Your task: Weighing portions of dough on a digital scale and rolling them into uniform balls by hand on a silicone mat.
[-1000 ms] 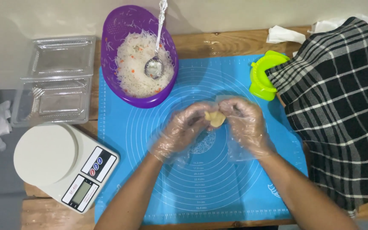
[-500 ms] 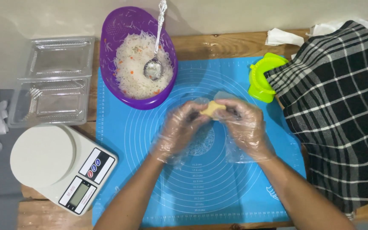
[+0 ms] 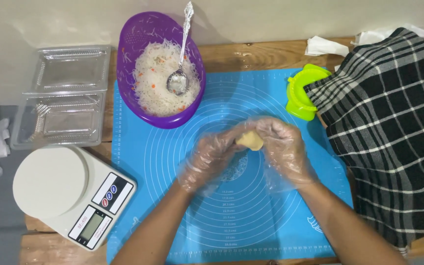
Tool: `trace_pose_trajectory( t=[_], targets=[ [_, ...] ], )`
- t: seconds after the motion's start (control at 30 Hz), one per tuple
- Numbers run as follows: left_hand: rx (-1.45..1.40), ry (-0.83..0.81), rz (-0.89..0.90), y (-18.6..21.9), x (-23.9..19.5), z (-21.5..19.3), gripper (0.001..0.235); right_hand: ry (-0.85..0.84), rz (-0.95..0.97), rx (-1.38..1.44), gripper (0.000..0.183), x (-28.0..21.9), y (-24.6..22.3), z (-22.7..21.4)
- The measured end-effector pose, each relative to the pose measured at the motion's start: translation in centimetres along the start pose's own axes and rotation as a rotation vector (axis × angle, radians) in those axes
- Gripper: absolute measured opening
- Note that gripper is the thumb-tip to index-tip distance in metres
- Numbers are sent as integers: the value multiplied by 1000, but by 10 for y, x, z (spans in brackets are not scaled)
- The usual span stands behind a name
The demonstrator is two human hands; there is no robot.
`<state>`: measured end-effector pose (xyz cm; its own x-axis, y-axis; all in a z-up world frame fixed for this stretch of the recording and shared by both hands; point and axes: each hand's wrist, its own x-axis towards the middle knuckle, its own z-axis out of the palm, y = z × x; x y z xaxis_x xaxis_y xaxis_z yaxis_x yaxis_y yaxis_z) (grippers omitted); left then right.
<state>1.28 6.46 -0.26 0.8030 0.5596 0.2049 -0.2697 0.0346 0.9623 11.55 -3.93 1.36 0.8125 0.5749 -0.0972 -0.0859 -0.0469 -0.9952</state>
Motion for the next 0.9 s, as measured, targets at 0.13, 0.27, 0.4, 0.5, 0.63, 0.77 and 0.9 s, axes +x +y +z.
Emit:
trace_pose_trajectory(
  t=[0.13,0.27,0.4,0.5,0.63,0.77,0.9],
  targets=[
    [-11,55,72,-1,-1,10,36,-29,-261,-193,22,-5,-2,0],
    [268,104,179,-10,2,-1,28,-162,-406,-202,22,1,6,-10],
    [669,103,250,-13,8,-10,29,-141,-456,-195,40,2,10,-4],
    [631,139,273,-6,9,-7,26,-98,-455,-208,35,2,12,-4],
    [517,40,227,-13,11,-21,45,-50,-556,-213,22,9,13,-9],
    [334,85,157,20,10,-9,44,-70,-539,-253,16,11,18,-15],
    [305,91,95,-4,9,-15,43,-84,-431,-83,12,3,21,-10]
  ],
)
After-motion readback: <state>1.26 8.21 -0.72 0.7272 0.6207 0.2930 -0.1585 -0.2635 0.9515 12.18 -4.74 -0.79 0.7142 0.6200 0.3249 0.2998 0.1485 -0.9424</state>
